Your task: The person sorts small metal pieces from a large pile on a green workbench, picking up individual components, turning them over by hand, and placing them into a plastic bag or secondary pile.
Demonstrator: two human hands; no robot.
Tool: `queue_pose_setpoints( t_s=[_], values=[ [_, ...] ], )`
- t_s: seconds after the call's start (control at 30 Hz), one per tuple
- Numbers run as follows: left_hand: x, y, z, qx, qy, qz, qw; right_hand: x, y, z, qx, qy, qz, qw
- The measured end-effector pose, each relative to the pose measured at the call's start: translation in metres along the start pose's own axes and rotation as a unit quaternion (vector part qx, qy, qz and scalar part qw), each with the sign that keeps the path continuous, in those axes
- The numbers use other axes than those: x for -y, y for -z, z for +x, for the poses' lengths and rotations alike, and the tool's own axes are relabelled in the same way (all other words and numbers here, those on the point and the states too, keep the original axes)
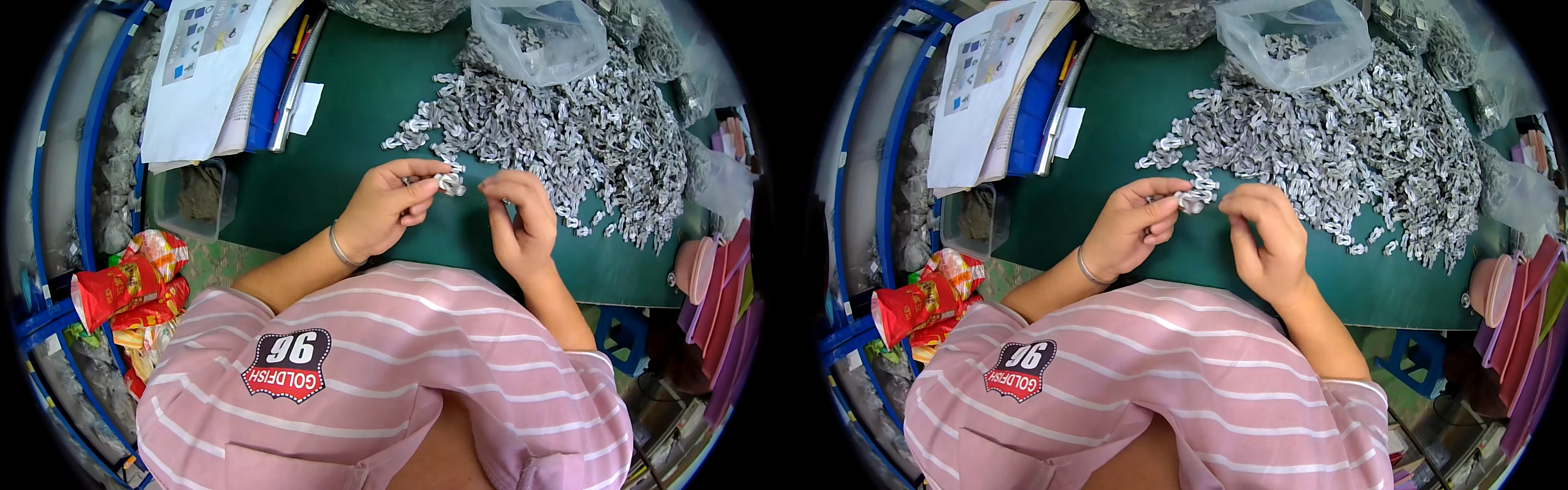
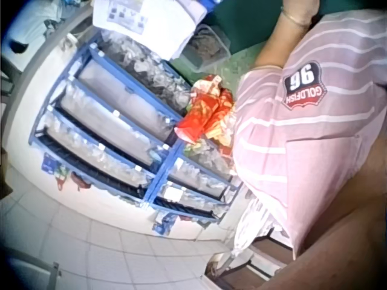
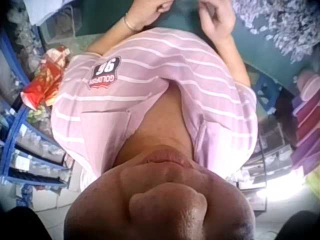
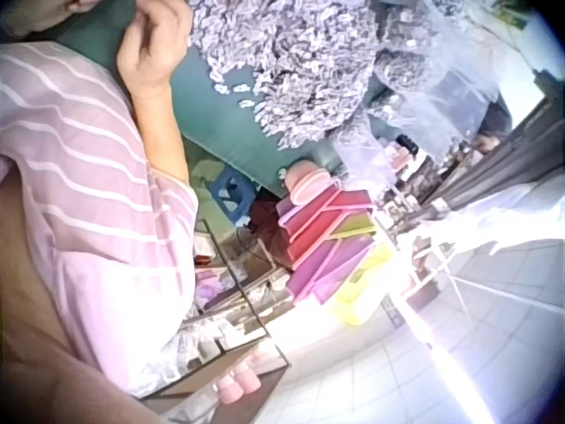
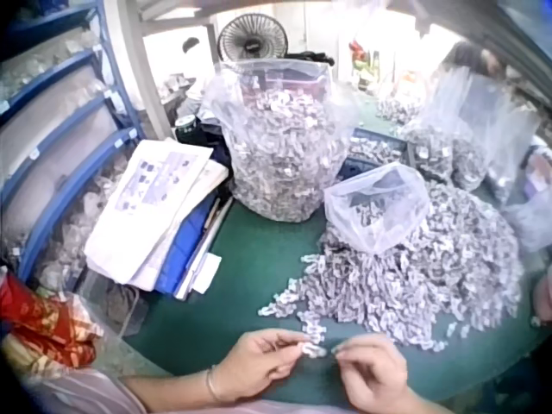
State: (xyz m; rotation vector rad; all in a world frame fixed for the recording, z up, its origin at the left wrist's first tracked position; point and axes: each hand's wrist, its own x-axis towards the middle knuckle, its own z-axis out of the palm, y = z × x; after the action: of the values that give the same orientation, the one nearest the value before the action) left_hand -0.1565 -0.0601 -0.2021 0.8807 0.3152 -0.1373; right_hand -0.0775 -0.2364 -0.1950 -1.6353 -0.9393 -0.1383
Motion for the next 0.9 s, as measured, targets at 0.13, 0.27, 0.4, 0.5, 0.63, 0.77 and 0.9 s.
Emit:
queue_pose_setpoints(
  t_s=[0.13, 0.27, 0.4, 0.5, 0.63, 0.77, 0.9],
  values=[
    [-0.005, 0.007, 0.003, 0.030, 0.043, -0.143, 0.988, -0.011, -0.006, 0.015, 0.161, -0.003, -0.096, 0.982],
    [-0.005, 0.005, 0.004, 0.021, 0.069, -0.169, 0.983, -0.013, -0.013, 0.012, 0.219, 0.051, -0.175, 0.958],
    [-0.002, 0.010, 0.005, 0.031, 0.078, -0.204, 0.975, -0.007, 0.004, 0.011, 0.270, -0.011, -0.111, 0.956],
    [-0.002, 0.014, 0.006, 0.038, 0.087, -0.216, 0.972, -0.004, 0.012, 0.008, 0.186, -0.078, -0.091, 0.975],
    [-0.005, 0.010, 0.006, 0.013, 0.091, -0.221, 0.971, -0.008, 0.017, 0.006, 0.168, -0.119, -0.134, 0.969],
    [-0.005, 0.003, 0.006, 0.004, 0.084, -0.116, 0.990, -0.008, 0.006, 0.001, 0.186, -0.099, -0.165, 0.964],
    [-0.002, 0.000, 0.002, -0.005, 0.072, -0.031, 0.997, -0.010, 0.005, -0.003, 0.175, -0.084, -0.160, 0.968]
  ],
)
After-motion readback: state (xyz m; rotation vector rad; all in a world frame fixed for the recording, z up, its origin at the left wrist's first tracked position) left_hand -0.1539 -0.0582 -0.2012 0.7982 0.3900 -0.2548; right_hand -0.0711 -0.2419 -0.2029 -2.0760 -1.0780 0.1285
